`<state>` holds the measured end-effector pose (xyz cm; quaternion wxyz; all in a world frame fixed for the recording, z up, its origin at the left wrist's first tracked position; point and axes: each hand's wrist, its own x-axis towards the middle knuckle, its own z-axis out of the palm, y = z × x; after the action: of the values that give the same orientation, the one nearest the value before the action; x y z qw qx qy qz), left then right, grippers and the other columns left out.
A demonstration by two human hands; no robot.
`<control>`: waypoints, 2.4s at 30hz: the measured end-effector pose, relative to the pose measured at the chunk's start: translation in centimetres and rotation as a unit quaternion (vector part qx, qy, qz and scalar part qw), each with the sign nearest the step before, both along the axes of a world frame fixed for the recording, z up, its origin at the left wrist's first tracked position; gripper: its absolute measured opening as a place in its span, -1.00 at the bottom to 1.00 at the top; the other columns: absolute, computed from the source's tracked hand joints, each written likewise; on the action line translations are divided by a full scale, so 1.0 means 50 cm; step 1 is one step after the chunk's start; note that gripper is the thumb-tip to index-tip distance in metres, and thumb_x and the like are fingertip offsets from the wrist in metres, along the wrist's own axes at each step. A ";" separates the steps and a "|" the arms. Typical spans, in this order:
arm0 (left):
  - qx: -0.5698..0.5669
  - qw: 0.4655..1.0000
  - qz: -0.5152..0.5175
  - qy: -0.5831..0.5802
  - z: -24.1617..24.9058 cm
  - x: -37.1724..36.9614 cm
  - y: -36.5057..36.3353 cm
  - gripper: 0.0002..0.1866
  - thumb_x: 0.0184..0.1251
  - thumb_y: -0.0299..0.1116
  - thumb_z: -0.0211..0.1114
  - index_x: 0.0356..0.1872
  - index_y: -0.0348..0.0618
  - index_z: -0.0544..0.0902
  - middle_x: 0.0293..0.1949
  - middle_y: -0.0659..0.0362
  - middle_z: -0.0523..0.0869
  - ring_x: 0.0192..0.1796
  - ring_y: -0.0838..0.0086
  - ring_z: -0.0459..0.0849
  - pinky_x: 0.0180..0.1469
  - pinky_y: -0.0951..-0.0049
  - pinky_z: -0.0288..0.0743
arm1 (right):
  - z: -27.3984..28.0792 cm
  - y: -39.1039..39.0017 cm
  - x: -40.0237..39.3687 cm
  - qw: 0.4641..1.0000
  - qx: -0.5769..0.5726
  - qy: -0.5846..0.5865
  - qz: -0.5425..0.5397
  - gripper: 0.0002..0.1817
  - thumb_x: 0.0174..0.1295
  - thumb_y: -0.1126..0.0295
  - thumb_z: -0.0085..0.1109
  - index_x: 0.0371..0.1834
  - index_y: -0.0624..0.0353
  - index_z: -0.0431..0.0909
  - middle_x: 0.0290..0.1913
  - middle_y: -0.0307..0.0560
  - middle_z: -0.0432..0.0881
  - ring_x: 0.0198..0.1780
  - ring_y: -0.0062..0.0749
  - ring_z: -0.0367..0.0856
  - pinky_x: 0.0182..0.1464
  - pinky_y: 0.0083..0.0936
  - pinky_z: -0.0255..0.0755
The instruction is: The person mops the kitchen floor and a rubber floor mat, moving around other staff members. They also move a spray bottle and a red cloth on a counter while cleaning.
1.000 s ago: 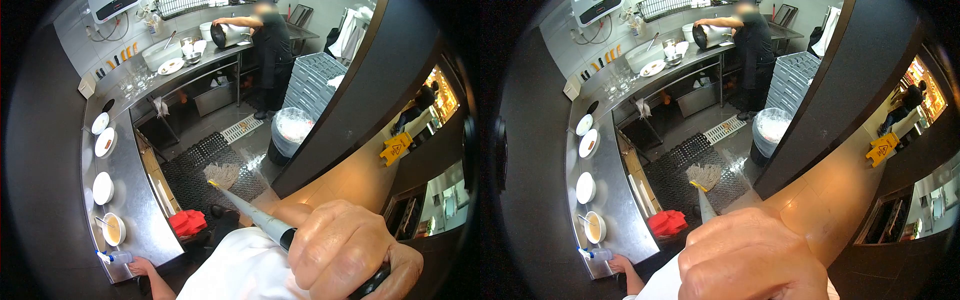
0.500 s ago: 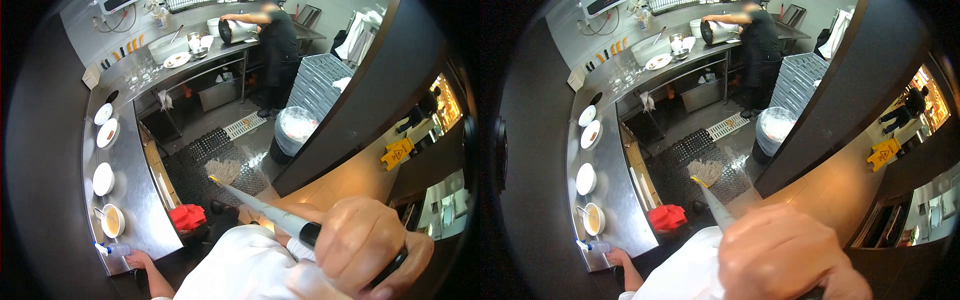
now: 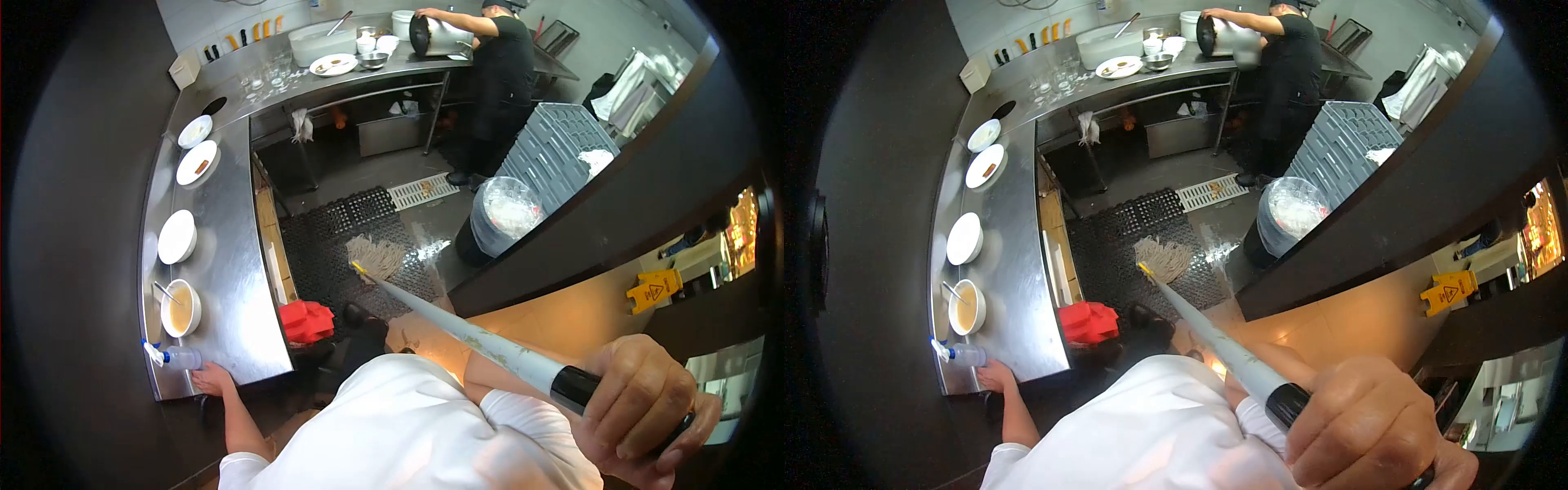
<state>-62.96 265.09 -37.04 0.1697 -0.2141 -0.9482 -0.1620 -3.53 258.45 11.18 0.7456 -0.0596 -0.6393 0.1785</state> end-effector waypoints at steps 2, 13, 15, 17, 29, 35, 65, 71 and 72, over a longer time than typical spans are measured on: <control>0.007 1.000 -0.005 -0.006 0.015 0.010 0.002 -0.42 0.26 -0.18 0.25 0.22 -0.37 0.49 0.18 -0.15 0.58 0.24 0.01 0.53 0.30 0.08 0.37 | -0.001 0.000 0.001 1.000 0.003 0.008 -0.004 -0.77 0.22 0.31 0.37 -0.35 0.14 0.49 -0.60 -0.20 0.54 -0.63 -0.61 0.57 -0.57 -0.71 0.52; 0.024 0.999 -0.023 0.008 -0.007 0.002 -0.005 -0.44 0.30 -0.17 0.24 0.22 -0.37 0.49 0.19 -0.14 0.56 0.26 0.01 0.50 0.33 0.09 0.33 | -0.003 0.021 0.038 0.996 0.032 0.073 -0.029 -0.80 0.20 0.37 0.38 -0.38 0.15 0.50 -0.62 -0.21 0.53 -0.70 -0.64 0.54 -0.61 -0.79 0.49; 0.017 1.000 -0.019 0.007 -0.002 0.005 -0.004 -0.43 0.30 -0.17 0.23 0.22 -0.37 0.49 0.20 -0.14 0.56 0.27 0.02 0.50 0.33 0.09 0.33 | -0.005 0.026 0.065 0.999 0.029 0.044 -0.001 -0.79 0.20 0.40 0.38 -0.39 0.15 0.49 -0.62 -0.22 0.52 -0.71 -0.66 0.51 -0.63 -0.81 0.47; -0.004 1.000 -0.010 0.003 -0.003 0.002 -0.002 -0.43 0.31 -0.17 0.23 0.23 -0.36 0.48 0.20 -0.14 0.55 0.27 0.02 0.50 0.34 0.09 0.33 | -0.010 0.027 0.076 0.998 0.033 0.055 -0.007 -0.79 0.19 0.41 0.38 -0.38 0.16 0.48 -0.62 -0.23 0.51 -0.71 -0.67 0.51 -0.64 -0.82 0.46; -0.014 1.000 0.000 -0.007 -0.009 -0.003 0.002 -0.40 0.31 -0.13 0.23 0.25 -0.35 0.48 0.24 -0.12 0.54 0.32 0.05 0.47 0.38 0.11 0.29 | 0.010 0.085 0.081 0.995 0.047 0.084 -0.026 -0.78 0.17 0.46 0.39 -0.38 0.16 0.45 -0.62 -0.27 0.47 -0.71 -0.74 0.48 -0.66 -0.85 0.41; -0.003 1.000 -0.017 0.004 -0.014 -0.010 0.000 -0.42 0.33 -0.14 0.20 0.25 -0.38 0.47 0.23 -0.14 0.55 0.30 0.02 0.47 0.36 0.10 0.31 | 0.017 0.129 0.130 0.995 0.044 0.087 0.012 -0.79 0.17 0.48 0.34 -0.40 0.16 0.43 -0.64 -0.29 0.44 -0.76 -0.73 0.43 -0.71 -0.84 0.37; 0.130 0.790 -0.564 -0.199 0.199 0.620 0.000 -0.54 0.32 -0.48 0.22 0.25 -0.27 0.46 0.22 -0.08 0.56 0.27 0.02 0.53 0.32 0.17 0.38 | -0.003 0.019 0.176 0.996 -0.009 -0.075 0.054 -0.65 0.51 0.00 -0.07 -0.04 0.05 0.47 -0.43 -0.36 0.31 -0.59 -0.65 0.27 -0.47 -0.64 0.29; 0.172 0.800 -0.528 -0.227 0.206 0.582 0.080 -0.61 0.35 -0.49 0.19 0.19 -0.29 0.51 0.14 -0.09 0.60 0.19 0.05 0.59 0.26 0.23 0.44 | -0.037 -0.054 0.143 0.992 0.015 0.103 -0.067 -0.82 0.17 0.37 0.25 -0.51 0.12 0.47 -0.66 -0.35 0.49 -0.70 -0.72 0.48 -0.59 -0.83 0.38; 0.186 0.803 -0.525 -0.214 0.200 0.571 0.099 -0.62 0.34 -0.50 0.19 0.18 -0.29 0.52 0.12 -0.08 0.60 0.13 0.08 0.62 0.22 0.25 0.47 | -0.038 -0.059 0.143 0.993 0.013 0.097 -0.074 -0.84 0.16 0.38 0.27 -0.48 0.13 0.50 -0.66 -0.34 0.50 -0.69 -0.72 0.50 -0.58 -0.84 0.41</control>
<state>-34.40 270.05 -27.04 -0.1119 -0.6034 -0.6550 -0.4409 3.63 255.49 9.28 0.8156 -0.0796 -0.5604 0.1200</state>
